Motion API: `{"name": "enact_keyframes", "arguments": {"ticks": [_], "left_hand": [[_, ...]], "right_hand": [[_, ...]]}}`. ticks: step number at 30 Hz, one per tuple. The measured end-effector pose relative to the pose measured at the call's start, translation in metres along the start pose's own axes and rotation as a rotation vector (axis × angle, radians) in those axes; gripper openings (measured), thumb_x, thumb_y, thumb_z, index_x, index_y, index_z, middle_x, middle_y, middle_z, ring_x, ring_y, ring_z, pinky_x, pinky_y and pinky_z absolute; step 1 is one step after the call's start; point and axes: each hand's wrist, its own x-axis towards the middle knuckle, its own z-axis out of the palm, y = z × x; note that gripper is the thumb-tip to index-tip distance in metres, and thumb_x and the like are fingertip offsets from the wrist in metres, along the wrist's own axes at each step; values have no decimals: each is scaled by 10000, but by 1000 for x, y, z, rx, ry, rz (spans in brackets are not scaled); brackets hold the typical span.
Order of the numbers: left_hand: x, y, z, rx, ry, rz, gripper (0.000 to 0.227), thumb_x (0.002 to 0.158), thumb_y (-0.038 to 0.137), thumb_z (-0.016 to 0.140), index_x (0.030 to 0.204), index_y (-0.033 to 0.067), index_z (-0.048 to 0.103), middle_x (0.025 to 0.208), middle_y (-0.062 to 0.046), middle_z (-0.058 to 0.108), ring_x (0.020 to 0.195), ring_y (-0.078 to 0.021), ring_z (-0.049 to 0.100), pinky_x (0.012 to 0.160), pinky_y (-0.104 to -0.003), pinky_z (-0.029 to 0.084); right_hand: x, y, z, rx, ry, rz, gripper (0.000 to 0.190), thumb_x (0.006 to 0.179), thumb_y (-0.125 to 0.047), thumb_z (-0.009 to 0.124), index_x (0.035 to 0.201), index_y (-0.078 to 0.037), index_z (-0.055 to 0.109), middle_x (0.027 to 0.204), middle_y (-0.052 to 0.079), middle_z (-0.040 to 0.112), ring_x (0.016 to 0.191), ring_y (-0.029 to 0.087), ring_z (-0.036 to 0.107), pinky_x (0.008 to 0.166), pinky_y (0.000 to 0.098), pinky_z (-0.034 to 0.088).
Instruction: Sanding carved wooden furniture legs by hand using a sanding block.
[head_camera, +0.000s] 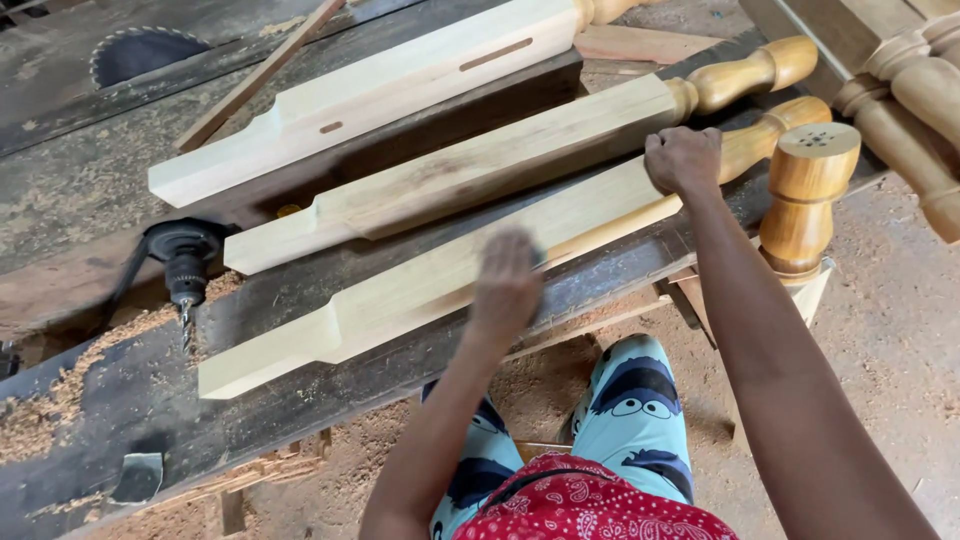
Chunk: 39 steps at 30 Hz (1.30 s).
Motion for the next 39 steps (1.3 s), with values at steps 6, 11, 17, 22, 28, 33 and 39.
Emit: {"name": "enact_keyframes", "arguments": {"ticks": [6,11,17,22,28,33,39], "left_hand": [[27,11,36,-61,54,-3,619,838,212,803,1332,-94,590,1324,-290,639,1241,-424,617,1101,-525,485],[-59,-54,-36,-64,-32,-130,353,927,44,702,1255,-53,619,1294,-257,656,1263,-388,629,1170,-477,471],[-146,-113,-106,161,-245,-518,419,1021,240,528,1335,-29,594,1438,-244,573,1376,-371,490,1181,-507,350],[-92,-78,-46,217,-265,-360,428,1044,254,534,1338,-55,567,1447,-253,551,1406,-392,489,1229,-512,357],[34,5,53,-77,-39,-46,512,1021,294,627,1356,-86,554,1380,-284,616,1350,-424,567,1204,-512,409],[43,5,26,-149,-47,-28,623,944,363,676,1337,-106,559,1363,-301,601,1302,-438,561,1135,-521,396],[-86,-109,-88,281,-496,-218,300,982,260,578,1210,85,665,1503,-174,526,1485,-316,448,1306,-444,249]], "right_hand": [[5,6,4,0,-29,35,505,1056,-407,443,982,-47,790,1085,221,734,1097,399,592,1065,461,348],[5,4,0,-14,2,24,505,1049,-412,447,991,-37,780,1053,228,730,1073,413,587,1044,474,349],[4,3,-1,-53,-54,31,547,1066,-391,388,984,-19,780,1033,228,737,1035,364,634,1079,466,346],[8,6,7,-35,-14,20,556,1075,-392,378,987,-18,780,1044,219,738,1021,331,650,1082,453,337],[-1,-1,-1,16,-22,66,524,1056,-422,425,971,-46,780,1027,212,742,1041,336,645,1085,457,332],[1,1,-2,6,-31,60,510,1053,-413,447,957,-38,778,1035,220,732,1040,363,620,1079,456,342],[1,-1,-4,2,-2,29,575,1074,-449,377,979,-51,781,1037,201,723,1041,355,595,1058,463,336]]}}
